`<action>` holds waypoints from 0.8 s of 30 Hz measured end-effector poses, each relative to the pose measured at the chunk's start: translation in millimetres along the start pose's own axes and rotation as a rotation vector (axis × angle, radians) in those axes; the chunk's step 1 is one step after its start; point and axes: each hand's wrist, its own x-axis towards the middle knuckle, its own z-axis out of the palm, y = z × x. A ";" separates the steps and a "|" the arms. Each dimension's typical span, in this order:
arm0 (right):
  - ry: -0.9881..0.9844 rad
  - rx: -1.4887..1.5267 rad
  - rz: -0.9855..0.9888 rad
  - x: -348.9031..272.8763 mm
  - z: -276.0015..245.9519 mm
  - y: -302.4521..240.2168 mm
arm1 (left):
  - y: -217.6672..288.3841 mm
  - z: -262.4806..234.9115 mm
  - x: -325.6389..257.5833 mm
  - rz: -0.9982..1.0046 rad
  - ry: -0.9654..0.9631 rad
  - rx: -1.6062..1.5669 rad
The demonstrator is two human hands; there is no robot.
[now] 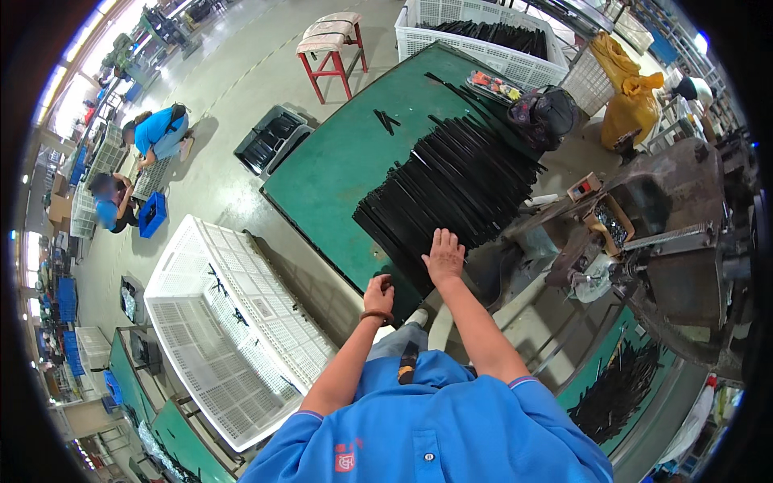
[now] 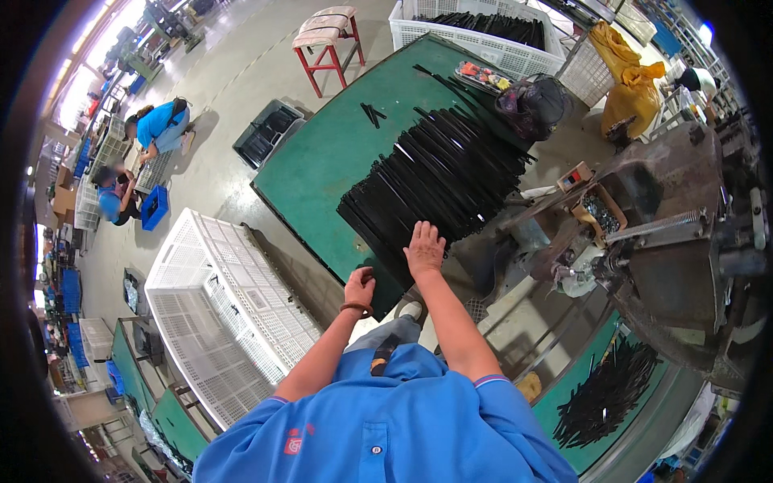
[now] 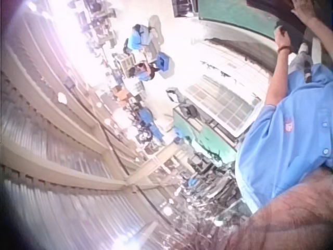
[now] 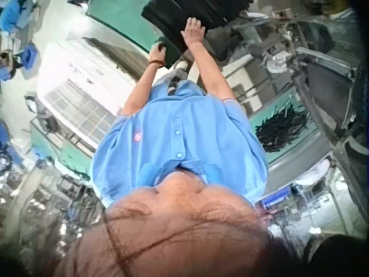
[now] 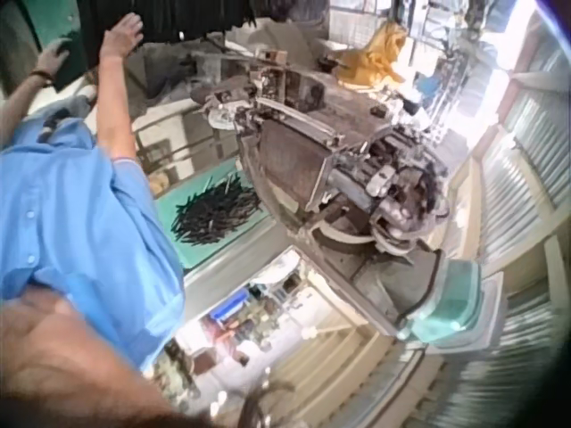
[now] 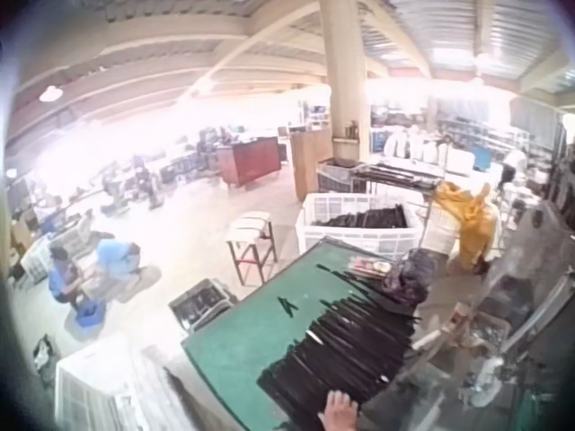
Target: The person assembles black plastic tripod legs by inserting them into a central hub and tightening them with a machine. The person then places the assembled tripods into a white basket and later transfers them into a cardboard box.
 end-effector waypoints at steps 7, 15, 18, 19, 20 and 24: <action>0.121 0.257 0.025 -22.3 39.2 15.8 | 1.1 -0.9 20.3 -0.117 -0.218 -0.175; -0.144 0.724 0.295 3.2 15.5 61.5 | 7.1 43.5 46.2 -0.104 -0.321 -0.233; -0.165 0.683 0.355 7.9 6.3 64.4 | 15.7 37.2 48.1 -0.197 -0.355 -0.326; -0.140 0.657 0.361 8.6 1.0 61.4 | 16.0 34.1 49.7 -0.229 -0.359 -0.357; -0.118 0.624 0.369 6.2 -0.2 62.5 | 19.1 34.9 48.1 -0.238 -0.364 -0.374; -0.025 0.532 0.339 -37.9 4.4 75.7 | 20.8 31.6 41.7 -0.240 -0.370 -0.406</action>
